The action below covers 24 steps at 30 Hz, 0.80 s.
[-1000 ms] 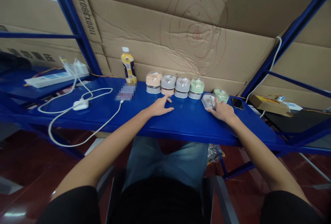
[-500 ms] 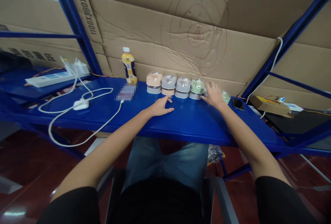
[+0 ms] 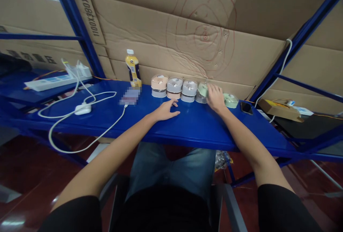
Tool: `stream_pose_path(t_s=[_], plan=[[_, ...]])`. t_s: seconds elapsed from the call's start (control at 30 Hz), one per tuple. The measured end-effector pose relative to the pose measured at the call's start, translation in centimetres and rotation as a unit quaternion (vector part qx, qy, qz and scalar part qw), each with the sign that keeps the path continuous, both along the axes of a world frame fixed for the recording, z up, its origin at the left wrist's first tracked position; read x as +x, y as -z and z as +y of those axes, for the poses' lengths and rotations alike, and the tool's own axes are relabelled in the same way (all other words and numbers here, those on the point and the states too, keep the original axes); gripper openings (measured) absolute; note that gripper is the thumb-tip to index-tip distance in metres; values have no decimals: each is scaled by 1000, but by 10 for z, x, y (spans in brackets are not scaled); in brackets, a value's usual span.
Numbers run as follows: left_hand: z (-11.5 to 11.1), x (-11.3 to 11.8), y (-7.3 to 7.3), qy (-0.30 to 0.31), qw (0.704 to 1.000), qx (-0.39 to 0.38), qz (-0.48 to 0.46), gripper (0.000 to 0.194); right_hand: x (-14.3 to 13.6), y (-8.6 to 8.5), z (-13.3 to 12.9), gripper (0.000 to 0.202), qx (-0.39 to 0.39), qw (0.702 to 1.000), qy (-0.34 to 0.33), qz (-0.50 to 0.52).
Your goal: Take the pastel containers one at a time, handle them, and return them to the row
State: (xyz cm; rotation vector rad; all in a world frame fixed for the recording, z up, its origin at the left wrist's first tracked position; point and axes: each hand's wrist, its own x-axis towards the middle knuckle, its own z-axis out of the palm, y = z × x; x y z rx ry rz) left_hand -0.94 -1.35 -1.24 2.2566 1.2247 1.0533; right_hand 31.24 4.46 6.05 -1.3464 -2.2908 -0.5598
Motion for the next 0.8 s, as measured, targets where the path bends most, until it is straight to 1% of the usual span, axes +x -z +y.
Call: stream_pose_path(t_s=[0.07, 0.13, 0.2, 0.23, 0.3, 0.33, 0.4, 0.43, 0.5, 0.57, 0.63, 0.7, 0.8], plan=[[0, 1, -1, 9, 998, -9, -62, 68, 6, -13, -12, 71, 23, 998, 7, 61], [1, 2, -4, 32, 989, -38, -141, 72, 9, -26, -25, 69, 31, 991, -20, 129], [0, 3, -10, 66, 970, -85, -217, 76, 4, -35, -38, 69, -5, 979, -100, 179], [-1, 3, -13, 87, 959, -113, -246, 78, -1, -37, -44, 70, -43, 968, -153, 193], [-5, 1, -20, 129, 937, -162, -281, 82, -15, -34, -55, 70, -134, 934, -258, 206], [-7, 0, -23, 149, 929, -180, -286, 84, -23, -30, -58, 70, -175, 915, -300, 207], [-11, -3, -28, 175, 922, -201, -280, 87, -38, -18, -62, 66, -229, 884, -348, 211], [-12, -5, -29, 174, 923, -203, -276, 88, -43, -12, -62, 65, -240, 876, -357, 218], [-13, -9, -29, 141, 935, -191, -264, 92, -48, -2, -59, 66, -255, 866, -362, 234], [-11, -11, -25, 90, 955, -158, -233, 96, -47, 7, -53, 76, -279, 858, -361, 235], [-8, -10, -20, 59, 977, -103, -179, 103, -45, 13, -47, 91, -307, 857, -349, 222], [-7, -6, -15, 55, 989, -42, -129, 111, -48, 20, -44, 96, -314, 867, -323, 213], [-7, 2, -10, 61, 995, 18, -80, 118, -60, 28, -47, 92, -279, 895, -287, 198]])
